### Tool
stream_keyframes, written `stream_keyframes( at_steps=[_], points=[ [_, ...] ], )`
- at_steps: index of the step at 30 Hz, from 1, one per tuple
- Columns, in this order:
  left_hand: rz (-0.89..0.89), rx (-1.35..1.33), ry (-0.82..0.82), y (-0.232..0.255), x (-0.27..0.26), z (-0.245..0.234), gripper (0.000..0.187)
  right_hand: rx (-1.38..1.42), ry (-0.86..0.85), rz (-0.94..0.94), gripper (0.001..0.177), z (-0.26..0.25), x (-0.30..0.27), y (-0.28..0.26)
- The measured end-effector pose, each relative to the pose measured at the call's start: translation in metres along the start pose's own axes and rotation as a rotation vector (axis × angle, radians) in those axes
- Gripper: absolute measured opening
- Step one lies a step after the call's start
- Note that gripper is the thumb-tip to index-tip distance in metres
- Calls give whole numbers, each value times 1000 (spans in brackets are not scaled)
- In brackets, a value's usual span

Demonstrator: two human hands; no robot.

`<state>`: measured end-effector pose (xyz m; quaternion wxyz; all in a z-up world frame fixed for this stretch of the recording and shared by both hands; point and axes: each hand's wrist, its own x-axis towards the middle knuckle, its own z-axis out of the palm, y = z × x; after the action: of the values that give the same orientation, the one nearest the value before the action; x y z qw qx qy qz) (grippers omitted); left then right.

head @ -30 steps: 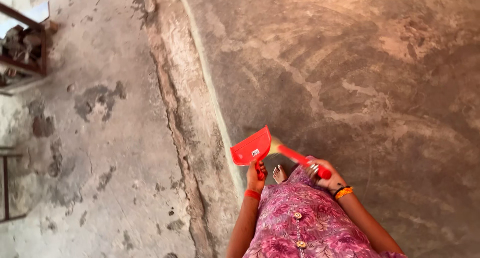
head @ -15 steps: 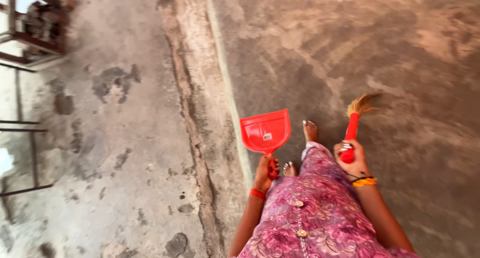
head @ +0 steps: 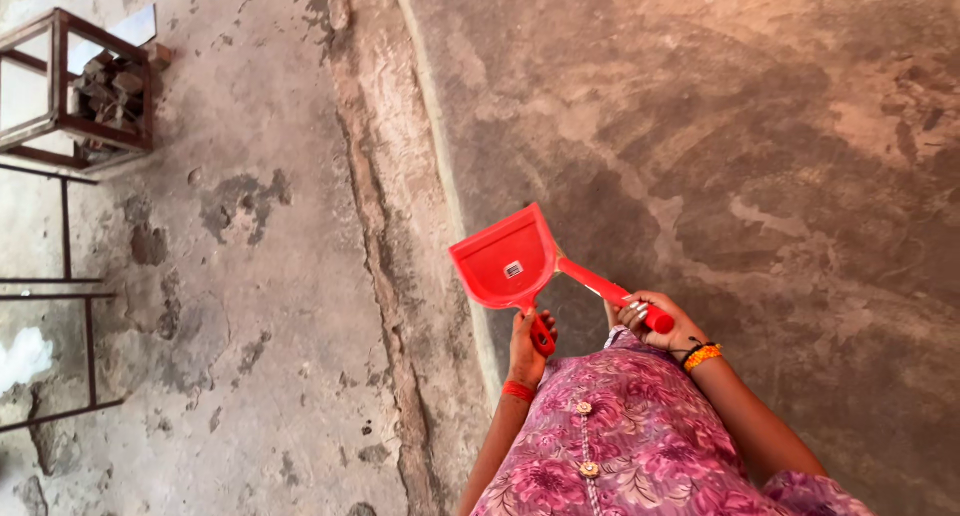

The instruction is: The person sweeps a concrete floor using a small broom and a dustpan. They move around the room, sweeping debris into piles and occasionally using the dustpan to collect the dirt. The task involves navigating around various objects like a clay stove and metal frames.

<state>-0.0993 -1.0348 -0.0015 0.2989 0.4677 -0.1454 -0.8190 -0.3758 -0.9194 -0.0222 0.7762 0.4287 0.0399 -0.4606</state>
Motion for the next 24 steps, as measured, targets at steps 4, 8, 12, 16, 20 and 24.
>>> stream_keyframes(
  at_steps=[4, 8, 12, 16, 20, 24],
  points=[
    [15, -4, 35, 0, 19, 17, 27, 136, -42, -138, 21, 18, -20, -38],
    [17, 58, 72, -4, 32, 35, 30, 163, -136, -421, 23, 32, -51, -75],
    [45, 72, 66, -15, 46, 60, 33, -49, -88, -736, 18, 48, -67, -105],
    [61, 103, 15, -10, 51, 78, 33, -127, -17, -737, 15, 58, -63, -113],
    [72, 78, -19, -4, 56, 106, 33, -133, -46, -558, 11, 60, -59, -109],
    [17, 54, -16, 1, 70, 124, 30, -193, -35, -350, 13, 65, -57, -119]
  ],
)
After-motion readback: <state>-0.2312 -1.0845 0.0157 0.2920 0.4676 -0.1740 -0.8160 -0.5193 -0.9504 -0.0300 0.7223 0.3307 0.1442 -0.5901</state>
